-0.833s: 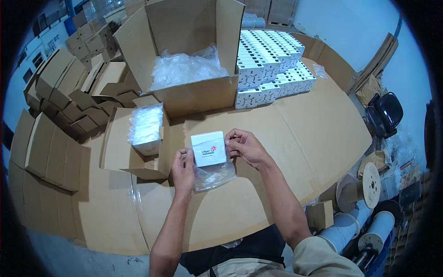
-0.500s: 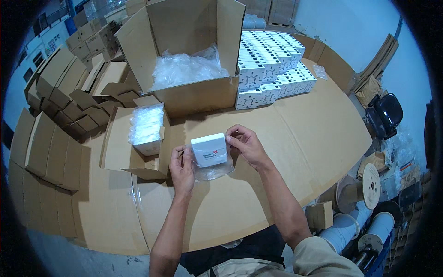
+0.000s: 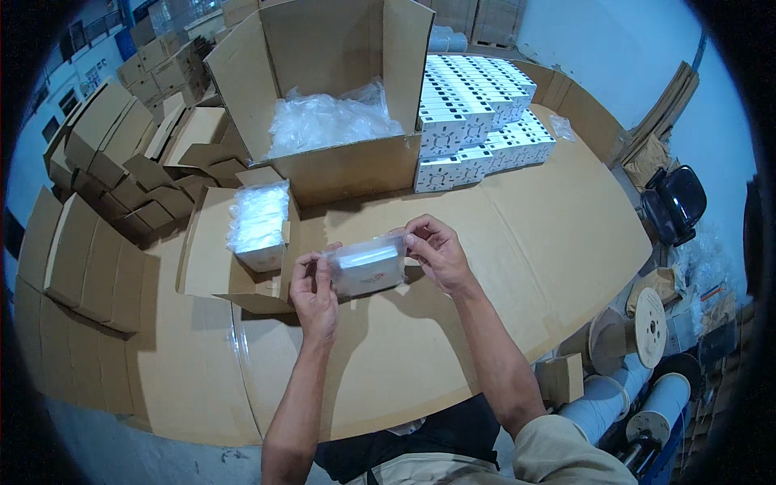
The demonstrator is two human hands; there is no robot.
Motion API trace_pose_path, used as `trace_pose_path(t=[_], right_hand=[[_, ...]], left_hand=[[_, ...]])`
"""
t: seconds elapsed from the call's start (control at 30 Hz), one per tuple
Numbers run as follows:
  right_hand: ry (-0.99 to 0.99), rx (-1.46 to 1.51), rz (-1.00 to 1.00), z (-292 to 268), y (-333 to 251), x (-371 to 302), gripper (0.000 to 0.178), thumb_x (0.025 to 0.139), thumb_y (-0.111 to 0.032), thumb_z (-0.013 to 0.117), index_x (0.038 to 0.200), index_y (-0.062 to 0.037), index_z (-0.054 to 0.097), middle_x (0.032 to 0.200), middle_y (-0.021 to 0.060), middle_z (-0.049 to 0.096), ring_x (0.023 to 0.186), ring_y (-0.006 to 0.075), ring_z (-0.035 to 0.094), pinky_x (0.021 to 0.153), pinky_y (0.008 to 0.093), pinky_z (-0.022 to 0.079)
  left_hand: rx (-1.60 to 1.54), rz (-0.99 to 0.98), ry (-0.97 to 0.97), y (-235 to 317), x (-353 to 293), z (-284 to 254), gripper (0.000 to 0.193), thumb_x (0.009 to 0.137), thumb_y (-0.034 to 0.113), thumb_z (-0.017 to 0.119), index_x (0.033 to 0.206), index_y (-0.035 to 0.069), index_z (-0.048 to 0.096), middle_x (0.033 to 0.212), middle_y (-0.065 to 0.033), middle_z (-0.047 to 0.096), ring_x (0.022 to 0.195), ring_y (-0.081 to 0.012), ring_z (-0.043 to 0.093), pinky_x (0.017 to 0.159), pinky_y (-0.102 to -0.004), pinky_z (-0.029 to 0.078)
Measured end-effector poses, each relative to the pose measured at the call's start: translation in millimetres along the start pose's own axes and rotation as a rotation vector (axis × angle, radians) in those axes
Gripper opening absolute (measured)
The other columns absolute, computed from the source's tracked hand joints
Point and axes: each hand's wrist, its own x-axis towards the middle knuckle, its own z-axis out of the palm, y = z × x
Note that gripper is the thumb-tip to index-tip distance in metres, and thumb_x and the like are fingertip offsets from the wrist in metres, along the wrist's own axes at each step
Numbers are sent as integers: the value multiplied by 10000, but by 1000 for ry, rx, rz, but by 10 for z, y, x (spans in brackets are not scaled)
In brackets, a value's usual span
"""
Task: Packing small white product boxes into individual plastic bags and placing them into larger shipping boxes.
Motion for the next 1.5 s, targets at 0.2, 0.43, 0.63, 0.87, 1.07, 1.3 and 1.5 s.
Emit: trace_pose_path(t=[0.2,0.43,0.63,0.87,1.07,1.3,1.5], right_hand=[[30,88,-3,47,18,7,164,976,-63,650,1127,-26,598,1075,94,690,1018,149,644,921,332,554],[-11,-272,141,185,-52,-53,396,905,-71,742,1269,-8,598,1081,60,697,997,121,642,842,275,538],[-47,-357,237,279,-189,-80,297,899,-48,735,1189,-1,695,1050,40,719,917,106,653,809,262,537],[-107,-372,144,154,-193,-75,171,897,-34,716,1056,-2,768,1047,73,751,928,107,649,813,261,537],[-31,-353,125,196,-146,-78,65,912,-57,723,899,6,710,993,72,742,841,71,618,744,256,525],[-4,-366,68,191,-38,-62,212,910,-84,740,805,-36,562,978,67,720,770,52,573,678,239,493],[-7,-225,-92,300,-158,-67,245,858,-23,747,1083,-13,653,1181,79,674,1093,149,618,866,306,534]], left_hand=[[-47,26,-30,-4,23,6,168,1053,205,561,1139,64,533,1305,-150,627,1188,-174,566,1014,-313,459],[240,-62,-138,98,-41,181,429,926,123,743,1287,30,529,1244,-107,621,1162,-170,585,1006,-324,482],[276,-157,-109,132,-38,113,246,938,100,724,1156,26,636,1166,-81,671,1065,-137,608,935,-295,492],[341,-15,-153,107,15,71,116,971,123,689,1016,16,697,1147,-77,694,994,-120,620,870,-272,502],[434,-54,9,203,-42,161,143,960,171,715,967,31,689,1010,-43,690,911,-99,574,841,-284,462],[392,1,36,115,-49,133,189,953,198,727,953,60,597,945,-14,644,881,-89,572,819,-266,462],[380,-65,66,145,-52,173,192,938,176,739,944,63,583,905,-3,619,869,-81,564,822,-274,464]])
